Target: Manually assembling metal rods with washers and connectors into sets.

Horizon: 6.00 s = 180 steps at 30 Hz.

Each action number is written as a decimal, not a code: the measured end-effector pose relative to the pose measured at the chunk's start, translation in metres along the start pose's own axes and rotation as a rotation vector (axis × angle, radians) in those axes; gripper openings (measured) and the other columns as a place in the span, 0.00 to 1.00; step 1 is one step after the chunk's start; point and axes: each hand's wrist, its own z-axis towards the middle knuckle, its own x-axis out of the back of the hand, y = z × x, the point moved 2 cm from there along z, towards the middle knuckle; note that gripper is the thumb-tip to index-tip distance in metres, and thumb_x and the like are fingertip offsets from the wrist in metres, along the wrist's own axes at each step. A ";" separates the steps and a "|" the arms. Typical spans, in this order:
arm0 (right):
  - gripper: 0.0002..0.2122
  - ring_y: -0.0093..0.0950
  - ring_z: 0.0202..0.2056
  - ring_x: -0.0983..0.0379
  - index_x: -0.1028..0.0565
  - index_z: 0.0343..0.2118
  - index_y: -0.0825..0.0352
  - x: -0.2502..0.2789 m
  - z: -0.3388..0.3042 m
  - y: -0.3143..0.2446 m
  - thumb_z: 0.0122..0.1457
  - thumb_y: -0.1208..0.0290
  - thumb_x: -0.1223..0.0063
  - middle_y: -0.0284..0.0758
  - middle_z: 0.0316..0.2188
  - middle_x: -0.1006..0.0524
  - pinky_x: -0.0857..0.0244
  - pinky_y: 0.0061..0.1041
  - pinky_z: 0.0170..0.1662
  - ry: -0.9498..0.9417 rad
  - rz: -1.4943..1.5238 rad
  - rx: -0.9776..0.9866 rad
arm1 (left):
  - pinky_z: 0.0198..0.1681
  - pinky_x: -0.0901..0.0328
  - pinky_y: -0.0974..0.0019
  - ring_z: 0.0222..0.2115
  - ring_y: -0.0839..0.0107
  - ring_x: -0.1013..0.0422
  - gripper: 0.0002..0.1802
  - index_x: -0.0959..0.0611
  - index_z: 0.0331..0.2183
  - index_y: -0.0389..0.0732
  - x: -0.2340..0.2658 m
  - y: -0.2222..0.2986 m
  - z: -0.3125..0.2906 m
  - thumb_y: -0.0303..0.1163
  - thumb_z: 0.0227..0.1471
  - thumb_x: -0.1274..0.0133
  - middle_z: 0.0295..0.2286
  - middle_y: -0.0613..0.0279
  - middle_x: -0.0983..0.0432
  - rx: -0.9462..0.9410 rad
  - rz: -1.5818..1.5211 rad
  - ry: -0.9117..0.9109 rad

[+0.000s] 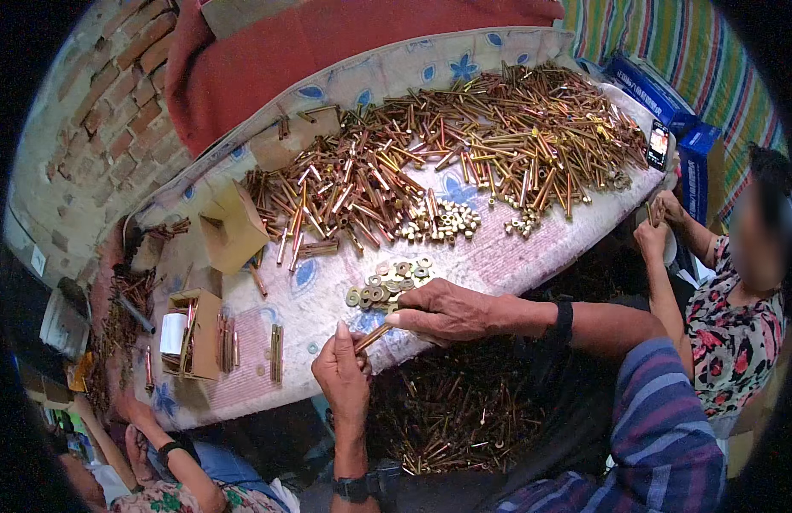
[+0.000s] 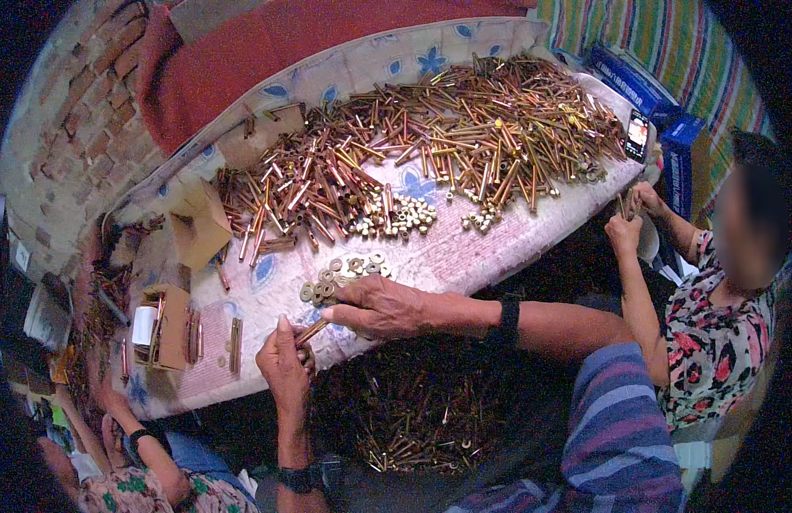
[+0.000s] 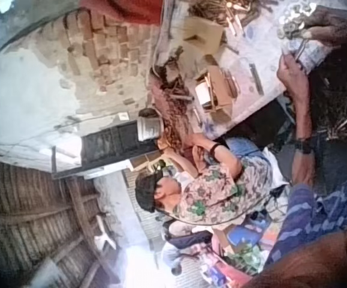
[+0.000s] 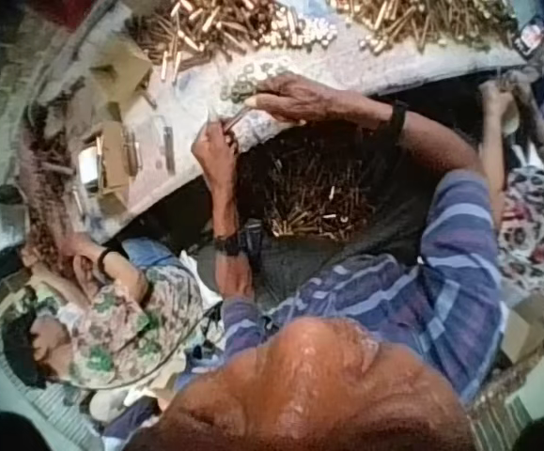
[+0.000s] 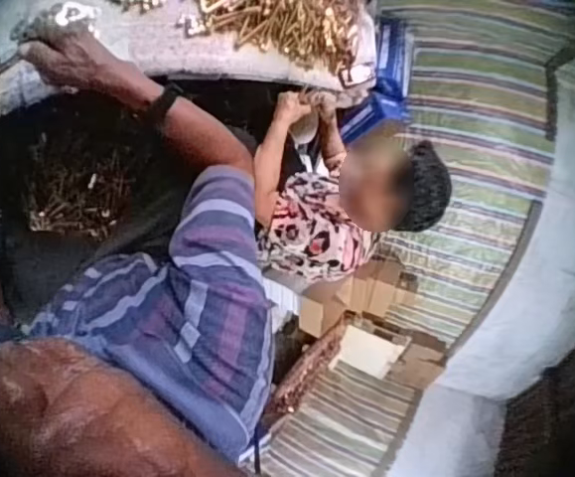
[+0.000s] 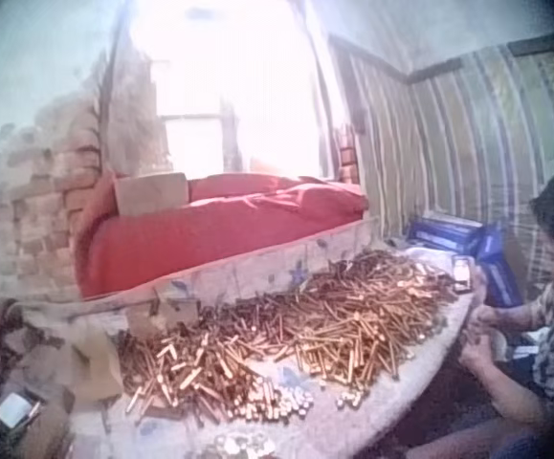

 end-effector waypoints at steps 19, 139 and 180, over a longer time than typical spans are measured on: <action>0.28 0.21 0.14 0.34 0.24 0.20 0.70 0.041 -0.014 -0.014 0.63 0.46 0.55 0.31 0.14 0.28 0.37 0.22 0.16 -0.454 0.108 -0.307 | 0.11 0.48 0.77 0.11 0.83 0.38 0.29 0.23 0.41 0.29 -0.005 0.007 -0.004 0.50 0.65 0.59 0.23 0.59 0.25 -0.137 0.078 -0.191; 0.15 0.19 0.22 0.29 0.21 0.41 0.71 0.027 0.009 0.047 0.56 0.65 0.45 0.31 0.22 0.23 0.33 0.25 0.26 0.087 0.194 -0.276 | 0.12 0.50 0.77 0.11 0.85 0.42 0.13 0.19 0.37 0.34 -0.014 -0.009 0.001 0.35 0.61 0.49 0.13 0.71 0.34 0.093 0.062 -0.343; 0.14 0.13 0.22 0.34 0.23 0.44 0.70 0.009 -0.002 0.030 0.61 0.64 0.43 0.26 0.25 0.26 0.40 0.14 0.23 0.214 0.803 -0.243 | 0.10 0.52 0.78 0.09 0.85 0.44 0.12 0.21 0.34 0.34 -0.028 -0.009 -0.010 0.34 0.61 0.49 0.16 0.69 0.31 0.301 -0.056 -0.507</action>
